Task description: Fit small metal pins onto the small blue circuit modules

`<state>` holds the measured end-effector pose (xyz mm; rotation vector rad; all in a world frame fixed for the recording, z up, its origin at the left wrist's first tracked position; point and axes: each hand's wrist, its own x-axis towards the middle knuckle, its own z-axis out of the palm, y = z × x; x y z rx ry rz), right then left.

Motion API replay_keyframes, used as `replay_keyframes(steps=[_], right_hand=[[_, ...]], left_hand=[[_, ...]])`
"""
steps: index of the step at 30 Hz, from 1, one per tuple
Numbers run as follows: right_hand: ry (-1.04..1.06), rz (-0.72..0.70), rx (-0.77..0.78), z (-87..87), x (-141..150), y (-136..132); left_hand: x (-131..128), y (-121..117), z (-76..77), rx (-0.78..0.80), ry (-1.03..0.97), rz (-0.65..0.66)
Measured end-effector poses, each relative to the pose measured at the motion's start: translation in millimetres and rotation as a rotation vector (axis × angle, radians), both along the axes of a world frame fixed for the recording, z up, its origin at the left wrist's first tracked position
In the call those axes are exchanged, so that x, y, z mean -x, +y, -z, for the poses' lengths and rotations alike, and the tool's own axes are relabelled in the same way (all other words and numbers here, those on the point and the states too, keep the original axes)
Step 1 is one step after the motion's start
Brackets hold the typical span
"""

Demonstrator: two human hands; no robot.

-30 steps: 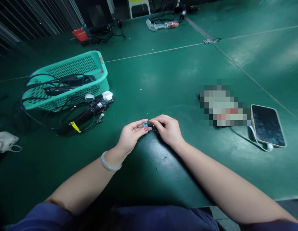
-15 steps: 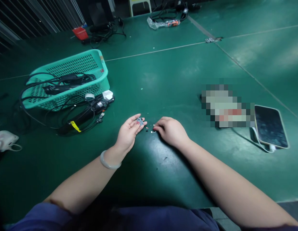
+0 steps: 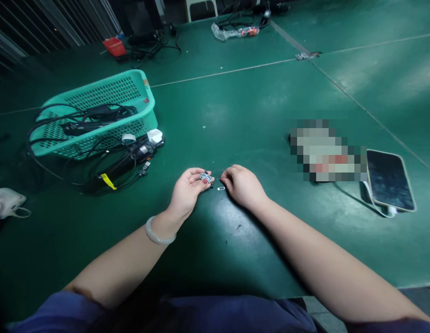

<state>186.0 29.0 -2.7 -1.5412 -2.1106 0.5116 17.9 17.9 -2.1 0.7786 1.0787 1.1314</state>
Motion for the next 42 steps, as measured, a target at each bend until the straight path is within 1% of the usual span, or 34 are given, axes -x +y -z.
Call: replay_keyframes(steps=[4, 6, 10, 12, 15, 19, 22, 25, 27, 30, 34, 42], right_hand=[[0.199, 0.053, -0.068, -10.5, 3.0, -7.4], [0.263, 0.053, -0.095, -15.5, 7.2, -11.7], [0.274, 0.010, -0.157, -19.2, 14.7, -16.4], [0.273, 0.011, -0.179, -18.9, 16.4, -17.0], [0.298, 0.020, -0.166, -18.6, 17.4, -17.6], [0.333, 0.017, -0.120, -19.6, 18.5, -18.9], [0.397, 0.021, -0.110, -20.8, 17.6, -19.0], [0.439, 0.057, -0.113, -18.5, 14.7, -16.1], [0.391, 0.057, -0.093, -13.6, 13.0, -12.7], [0.222, 0.003, -0.045, -4.0, 13.1, -7.8], [0.032, -0.044, -0.054, 2.9, 17.1, -3.5], [-0.237, -0.122, -0.124, 4.3, 23.0, 2.4]], left_hand=[[-0.2, -0.2, 1.6, -0.029, 0.023, 0.011], [-0.1, -0.1, 2.4, -0.041, 0.029, 0.023], [0.6, -0.5, 2.7, -0.081, 0.049, 0.064], [0.7, -1.0, 1.8, -0.089, 0.044, 0.060], [0.0, -2.0, -0.2, -0.088, 0.037, 0.042], [-1.6, -3.1, -1.8, -0.093, 0.048, 0.054], [-1.6, -2.8, -0.9, -0.092, 0.046, 0.056], [0.1, -0.7, 1.1, -0.067, -0.007, 0.003], [2.0, 1.6, 2.1, -0.024, -0.089, -0.068], [4.4, 4.7, 2.0, 0.035, -0.183, -0.145], [3.9, 4.8, 0.6, 0.038, -0.167, -0.139], [0.3, 1.6, 1.8, -0.014, -0.074, -0.100]])
